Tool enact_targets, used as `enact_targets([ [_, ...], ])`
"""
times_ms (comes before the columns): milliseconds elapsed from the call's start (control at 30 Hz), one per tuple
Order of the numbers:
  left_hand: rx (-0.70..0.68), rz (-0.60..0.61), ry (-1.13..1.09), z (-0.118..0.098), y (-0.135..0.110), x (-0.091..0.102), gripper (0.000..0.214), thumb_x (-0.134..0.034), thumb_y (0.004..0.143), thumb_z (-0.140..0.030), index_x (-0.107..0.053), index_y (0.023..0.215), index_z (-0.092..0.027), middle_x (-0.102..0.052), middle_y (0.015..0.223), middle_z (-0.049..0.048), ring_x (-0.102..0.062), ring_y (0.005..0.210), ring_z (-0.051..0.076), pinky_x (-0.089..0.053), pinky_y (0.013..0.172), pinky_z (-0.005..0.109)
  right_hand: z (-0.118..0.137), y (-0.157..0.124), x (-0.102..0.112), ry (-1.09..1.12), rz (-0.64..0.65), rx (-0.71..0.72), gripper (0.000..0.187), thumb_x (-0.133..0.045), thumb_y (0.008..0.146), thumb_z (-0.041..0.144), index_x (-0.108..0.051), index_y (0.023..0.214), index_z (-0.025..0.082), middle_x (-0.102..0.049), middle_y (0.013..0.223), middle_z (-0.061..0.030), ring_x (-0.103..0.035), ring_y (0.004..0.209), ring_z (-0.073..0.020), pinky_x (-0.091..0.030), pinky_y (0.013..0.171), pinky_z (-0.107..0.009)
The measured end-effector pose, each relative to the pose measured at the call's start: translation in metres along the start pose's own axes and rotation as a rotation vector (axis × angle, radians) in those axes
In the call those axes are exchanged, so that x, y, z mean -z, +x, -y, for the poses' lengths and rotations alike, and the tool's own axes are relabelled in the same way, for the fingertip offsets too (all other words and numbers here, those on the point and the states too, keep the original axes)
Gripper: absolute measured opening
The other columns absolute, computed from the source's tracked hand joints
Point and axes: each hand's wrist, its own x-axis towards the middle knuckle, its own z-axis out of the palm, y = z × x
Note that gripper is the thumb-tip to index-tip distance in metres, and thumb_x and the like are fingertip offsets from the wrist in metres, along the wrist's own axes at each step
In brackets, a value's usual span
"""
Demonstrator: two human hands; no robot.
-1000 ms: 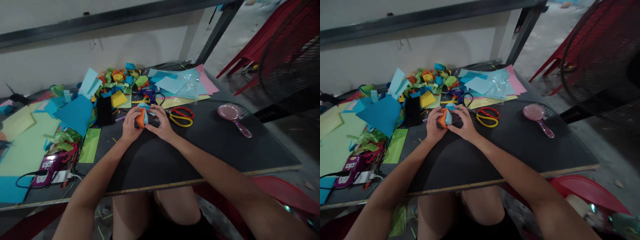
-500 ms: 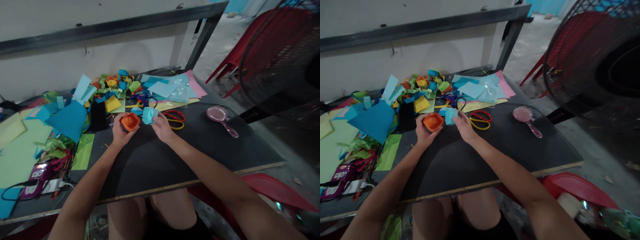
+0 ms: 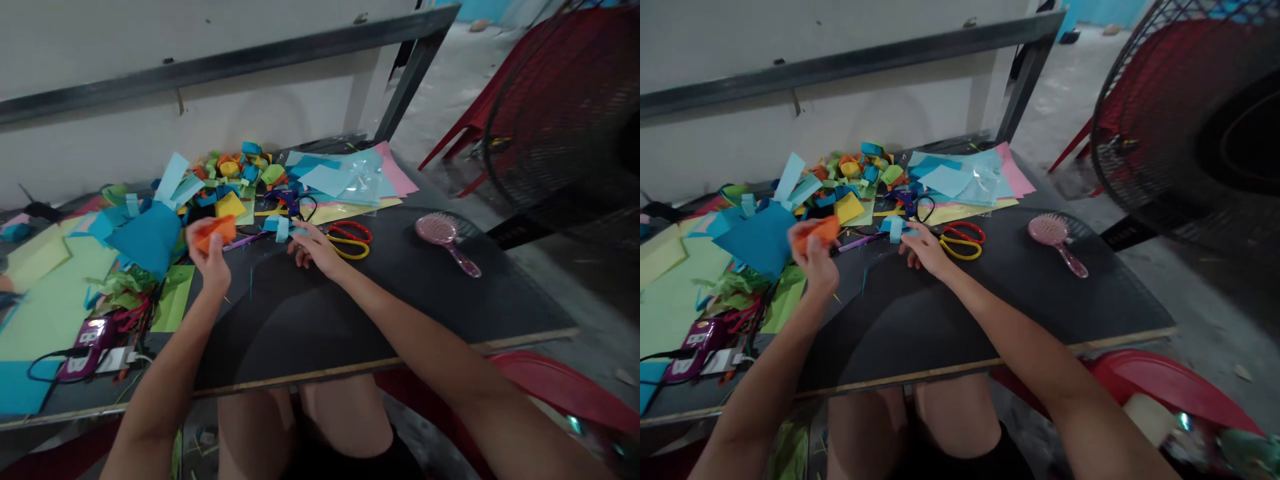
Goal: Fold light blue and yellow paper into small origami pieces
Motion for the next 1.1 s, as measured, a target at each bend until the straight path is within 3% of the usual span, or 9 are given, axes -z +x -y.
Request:
enact_targets([
  [100,-0.158,0.397,0.204,0.003,-0.012,-0.007,0.043,-0.061,0.084,-0.060,-0.063,0.107,-0.023,-0.062,0.116,0.0096,-0.061,0.114,0.027,-0.053,0.097,0.046,-0.005,-0.001,-0.001,0.031,-0.049,0.153,0.064,-0.067,0.075,0.054,-0.051,0.127,0.020,-0.062,0.064,0.0061,-0.051,0.039,-0.0088,-0.030,0.034,-0.020],
  [200,-0.290,0.534,0.426,-0.002,-0.017,-0.014,0.052,-0.072,0.077,-0.057,-0.065,0.113,-0.019,-0.057,0.132,0.0144,-0.056,0.125,0.030,-0.046,0.108,0.048,-0.008,-0.001,0.002,0.064,-0.096,0.243,0.055,-0.066,0.077,0.051,-0.054,0.122,0.021,-0.059,0.061,0.0065,-0.048,0.039,-0.0083,-0.030,0.036,-0.021],
  [300,-0.274,0.361,0.543,-0.010,0.000,-0.003,0.032,-0.061,0.089,-0.044,-0.066,0.108,-0.019,-0.062,0.125,0.0115,-0.058,0.121,0.024,-0.046,0.107,0.042,-0.012,0.001,0.004,0.096,-0.129,0.280,0.047,-0.065,0.079,0.050,-0.057,0.117,0.022,-0.058,0.059,0.0069,-0.046,0.039,-0.0083,-0.031,0.038,-0.023],
  [433,-0.120,0.200,0.703,-0.005,0.037,0.028,0.021,-0.059,0.087,-0.031,-0.066,0.103,-0.019,-0.067,0.112,0.0096,-0.062,0.110,0.024,-0.049,0.100,0.040,-0.016,0.000,0.001,0.066,-0.057,0.341,0.043,-0.064,0.081,0.048,-0.056,0.114,0.022,-0.058,0.059,0.0068,-0.045,0.040,-0.0083,-0.031,0.040,-0.024],
  [567,-0.079,0.366,0.868,0.014,0.061,0.039,0.021,-0.065,0.079,-0.024,-0.067,0.099,-0.018,-0.068,0.111,0.0127,-0.061,0.109,0.030,-0.047,0.099,0.045,-0.017,-0.007,-0.004,-0.053,0.022,0.379,0.042,-0.062,0.085,0.048,-0.054,0.116,0.021,-0.054,0.059,0.0077,-0.041,0.043,-0.0086,-0.032,0.045,-0.025],
  [700,-0.101,0.564,1.071,0.026,0.073,0.019,0.035,-0.069,0.078,-0.029,-0.064,0.109,-0.014,-0.064,0.123,0.0199,-0.054,0.120,0.037,-0.043,0.100,0.050,-0.016,-0.014,-0.005,-0.248,0.058,0.429,0.039,-0.060,0.086,0.046,-0.056,0.116,0.020,-0.051,0.058,0.0077,-0.041,0.048,-0.0100,-0.033,0.051,-0.026],
  [833,-0.059,0.578,1.110,0.031,0.089,-0.006,0.016,-0.066,0.077,-0.018,-0.065,0.092,-0.012,-0.066,0.115,0.0205,-0.054,0.122,0.036,-0.038,0.105,0.048,-0.017,-0.017,-0.002,-0.310,0.049,0.473,0.036,-0.057,0.088,0.042,-0.057,0.116,0.020,-0.051,0.058,0.0068,-0.045,0.050,-0.0119,-0.035,0.053,-0.028],
  [900,0.078,0.482,1.012,0.031,0.102,-0.011,0.005,-0.064,0.074,-0.008,-0.062,0.072,-0.012,-0.069,0.096,0.0178,-0.057,0.117,0.035,-0.036,0.106,0.048,-0.017,-0.017,-0.001,-0.312,0.025,0.473,0.034,-0.057,0.089,0.041,-0.058,0.115,0.020,-0.051,0.057,0.0067,-0.045,0.050,-0.0119,-0.035,0.052,-0.027],
  [1100,0.132,0.182,0.788,0.018,0.154,0.013,0.033,-0.063,0.085,-0.019,-0.048,0.055,-0.017,-0.056,0.064,0.0061,-0.064,0.098,0.033,-0.043,0.098,0.059,-0.017,-0.015,0.000,-0.311,0.042,0.468,0.033,-0.057,0.089,0.040,-0.058,0.115,0.019,-0.052,0.057,0.0070,-0.043,0.046,-0.0106,-0.033,0.050,-0.027],
])
